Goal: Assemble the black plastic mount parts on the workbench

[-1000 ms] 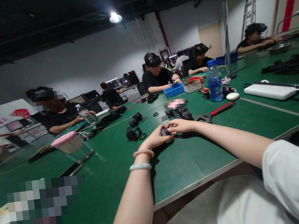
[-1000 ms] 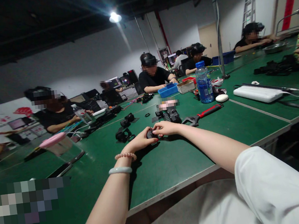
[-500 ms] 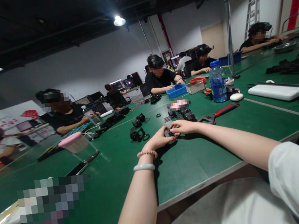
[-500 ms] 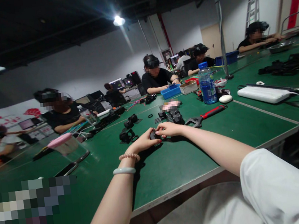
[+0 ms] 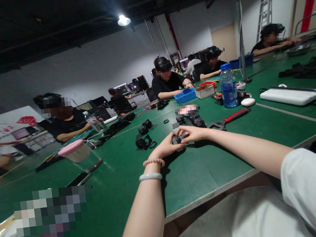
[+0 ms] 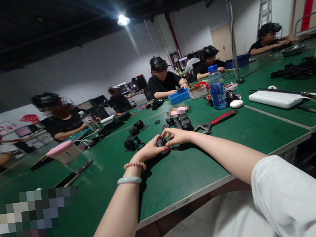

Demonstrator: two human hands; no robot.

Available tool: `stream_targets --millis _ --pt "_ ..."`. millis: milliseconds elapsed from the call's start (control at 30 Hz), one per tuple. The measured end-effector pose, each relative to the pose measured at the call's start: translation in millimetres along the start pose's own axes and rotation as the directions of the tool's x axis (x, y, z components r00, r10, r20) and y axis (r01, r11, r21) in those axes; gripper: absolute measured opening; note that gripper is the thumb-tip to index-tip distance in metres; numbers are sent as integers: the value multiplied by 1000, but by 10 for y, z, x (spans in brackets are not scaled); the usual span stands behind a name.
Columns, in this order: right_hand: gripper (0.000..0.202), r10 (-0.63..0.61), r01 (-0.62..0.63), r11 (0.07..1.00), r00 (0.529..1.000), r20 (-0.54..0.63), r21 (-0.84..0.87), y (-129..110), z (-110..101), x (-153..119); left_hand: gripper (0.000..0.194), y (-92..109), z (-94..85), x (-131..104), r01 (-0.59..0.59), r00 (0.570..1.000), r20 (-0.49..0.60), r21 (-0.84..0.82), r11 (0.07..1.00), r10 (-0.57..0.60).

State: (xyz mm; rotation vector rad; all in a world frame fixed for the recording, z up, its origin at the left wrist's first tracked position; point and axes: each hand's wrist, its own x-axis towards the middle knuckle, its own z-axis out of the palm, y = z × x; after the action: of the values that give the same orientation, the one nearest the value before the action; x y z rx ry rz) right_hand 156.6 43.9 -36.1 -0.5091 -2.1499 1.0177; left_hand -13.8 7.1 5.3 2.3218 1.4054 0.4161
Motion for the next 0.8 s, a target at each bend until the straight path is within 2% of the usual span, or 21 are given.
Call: stream_targets --millis 167,467,800 --pt "38 23 -23 999 1000 -1 -35 42 -4 6 46 29 -5 -8 25 1000 8 3 1000 -25" --pt "34 64 -66 996 997 31 56 70 -4 7 47 -5 -6 4 -16 1000 21 19 1000 16" --pt "31 104 -106 993 994 37 56 72 -6 8 46 51 -11 -14 -8 1000 24 -3 1000 9"
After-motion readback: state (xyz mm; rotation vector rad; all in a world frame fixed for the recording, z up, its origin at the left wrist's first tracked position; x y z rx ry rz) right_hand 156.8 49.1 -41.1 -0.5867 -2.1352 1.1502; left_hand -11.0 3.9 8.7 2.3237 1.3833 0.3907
